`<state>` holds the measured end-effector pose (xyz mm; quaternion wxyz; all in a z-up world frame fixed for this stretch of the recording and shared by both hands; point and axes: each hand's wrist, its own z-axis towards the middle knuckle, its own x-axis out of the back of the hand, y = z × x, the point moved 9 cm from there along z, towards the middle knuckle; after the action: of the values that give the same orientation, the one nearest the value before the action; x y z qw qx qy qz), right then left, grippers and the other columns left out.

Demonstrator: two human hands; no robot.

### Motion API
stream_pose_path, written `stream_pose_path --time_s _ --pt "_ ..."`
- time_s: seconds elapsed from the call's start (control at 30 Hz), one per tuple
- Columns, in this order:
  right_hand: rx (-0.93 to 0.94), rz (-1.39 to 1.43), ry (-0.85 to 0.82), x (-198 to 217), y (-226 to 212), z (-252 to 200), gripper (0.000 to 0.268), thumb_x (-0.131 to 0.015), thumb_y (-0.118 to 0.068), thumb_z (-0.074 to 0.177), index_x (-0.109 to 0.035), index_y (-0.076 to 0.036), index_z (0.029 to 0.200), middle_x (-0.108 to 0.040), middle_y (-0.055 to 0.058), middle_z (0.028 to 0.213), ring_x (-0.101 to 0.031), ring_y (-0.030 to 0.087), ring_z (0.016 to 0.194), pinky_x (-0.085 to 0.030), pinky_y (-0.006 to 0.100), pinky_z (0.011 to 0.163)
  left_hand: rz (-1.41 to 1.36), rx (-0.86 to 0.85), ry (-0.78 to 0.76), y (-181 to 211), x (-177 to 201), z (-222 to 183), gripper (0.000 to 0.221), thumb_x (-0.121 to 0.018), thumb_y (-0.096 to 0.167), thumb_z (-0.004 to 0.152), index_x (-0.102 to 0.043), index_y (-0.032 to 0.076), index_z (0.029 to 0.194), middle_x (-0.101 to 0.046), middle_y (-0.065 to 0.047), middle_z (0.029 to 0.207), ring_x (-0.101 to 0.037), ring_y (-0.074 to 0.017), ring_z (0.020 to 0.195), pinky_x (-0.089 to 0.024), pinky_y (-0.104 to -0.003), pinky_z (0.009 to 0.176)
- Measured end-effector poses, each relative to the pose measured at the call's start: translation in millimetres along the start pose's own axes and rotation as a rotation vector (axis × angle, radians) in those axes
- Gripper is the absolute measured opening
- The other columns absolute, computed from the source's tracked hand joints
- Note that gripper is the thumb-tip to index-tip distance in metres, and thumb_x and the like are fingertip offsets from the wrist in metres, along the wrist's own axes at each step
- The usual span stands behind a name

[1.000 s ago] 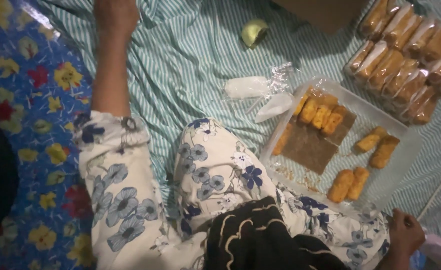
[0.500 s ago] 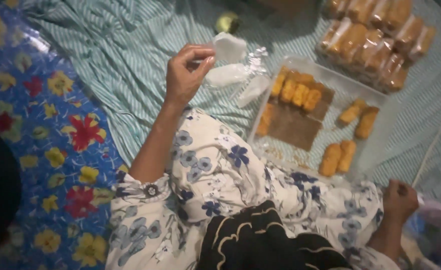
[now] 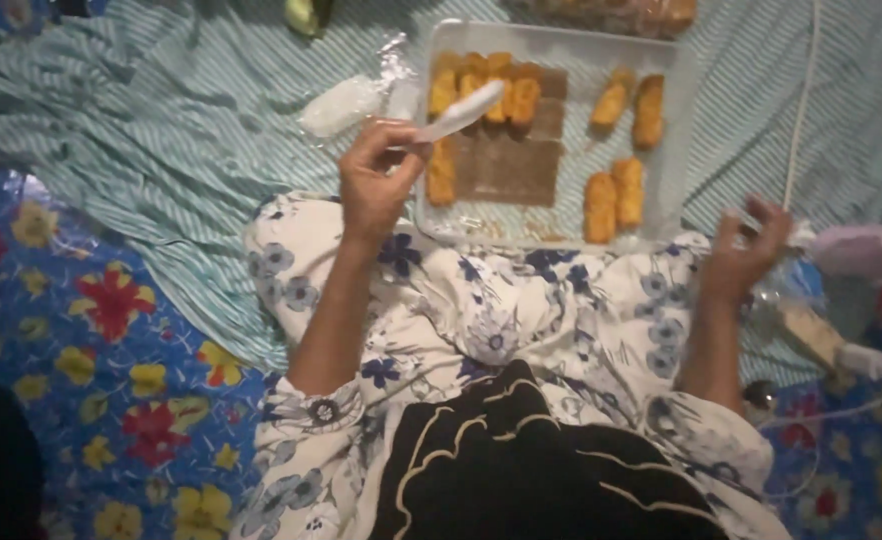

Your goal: A person sitting on the floor wraps individual fried snacks into small plastic sleeves.

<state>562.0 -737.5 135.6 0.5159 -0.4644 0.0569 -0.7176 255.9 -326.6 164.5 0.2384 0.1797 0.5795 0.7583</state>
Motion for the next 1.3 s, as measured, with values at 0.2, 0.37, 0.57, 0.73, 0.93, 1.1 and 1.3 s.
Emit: stream_pose_path --time_s 0.2,0.37,0.57,0.73,0.93,1.1,1.3 --pt "-0.396 0.629 -0.376 -91.0 -45.5 -33.7 0.04 -0.061 -0.027 0.107 -0.054 -0.002 0.137 -0.063 0.015 0.121 -0.063 0.02 0.104 -0.055 0.029 0.081 0.07 -0.316 -0.14 10.7 -94.7 -34.8 0.032 -0.084 -0.007 0.07 -0.081 0.018 0.089 -0.071 -0.002 0.099 -0.07 -0.0181 0.084 -0.061 -0.026 0.073" --pt "-0.773 1.19 -0.407 -137.4 -52.4 -57.1 0.046 -0.063 -0.033 0.1 -0.051 -0.009 0.137 -0.066 0.008 0.115 -0.07 0.017 0.097 -0.062 0.025 0.076 0.096 -0.37 -0.358 0.6 -143.8 -79.2 0.019 -0.077 -0.002 0.083 -0.079 0.016 0.088 -0.066 -0.006 0.12 -0.07 -0.0256 0.096 -0.06 -0.032 0.08" --pt "-0.833 1.149 -0.418 -143.2 -59.7 -61.3 0.053 -0.073 -0.009 0.093 -0.049 -0.008 0.14 -0.066 0.007 0.113 -0.069 0.01 0.092 -0.063 0.023 0.077 0.204 -0.28 -0.474 -44.1 -148.8 -82.3 0.017 -0.072 0.003 0.088 -0.077 0.018 0.093 -0.066 -0.006 0.113 -0.071 -0.0285 0.09 -0.059 -0.036 0.08" --pt "-0.761 1.167 -0.436 -153.6 -50.1 -58.0 0.062 -0.076 0.0 0.088 -0.046 -0.008 0.142 -0.062 0.006 0.119 -0.068 0.012 0.096 -0.065 0.028 0.08 0.183 -0.159 -0.56 -60.9 -148.7 -60.8 0.025 -0.067 0.0 0.082 -0.078 0.014 0.099 -0.073 -0.011 0.098 -0.072 -0.0323 0.081 -0.059 -0.037 0.073" --pt "-0.681 0.8 -0.527 -167.5 -31.3 -46.0 0.042 -0.078 -0.008 0.09 -0.062 -0.006 0.128 -0.065 0.006 0.116 -0.068 0.012 0.089 -0.063 0.024 0.075 0.236 -0.079 -0.588 -109.1 -154.9 -36.8 0.016 -0.078 0.018 0.083 -0.078 0.011 0.098 -0.071 -0.011 0.083 -0.068 -0.028 0.067 -0.057 -0.036 0.063" --pt "-0.542 0.359 -0.514 -162.9 -11.9 -26.0 0.018 -0.078 -0.023 0.095 -0.074 -0.02 0.112 -0.071 0.0 0.097 -0.071 0.014 0.078 -0.057 0.026 0.067 0.391 0.006 -0.6 -148.3 -159.2 -31.2 0.023 -0.08 0.008 0.077 -0.076 0.011 0.099 -0.073 -0.01 0.086 -0.072 -0.0302 0.078 -0.058 -0.038 0.074" --pt "-0.368 0.184 -0.409 -130.9 7.9 13.8 0.019 -0.075 -0.012 0.098 -0.074 -0.015 0.116 -0.073 0.01 0.1 -0.073 0.026 0.09 -0.058 0.032 0.078 0.443 0.002 -0.604 -177.0 -157.7 -24.1 0.036 -0.079 0.0 0.077 -0.075 0.007 0.111 -0.075 -0.018 0.105 -0.071 -0.0383 0.103 -0.055 -0.046 0.094"
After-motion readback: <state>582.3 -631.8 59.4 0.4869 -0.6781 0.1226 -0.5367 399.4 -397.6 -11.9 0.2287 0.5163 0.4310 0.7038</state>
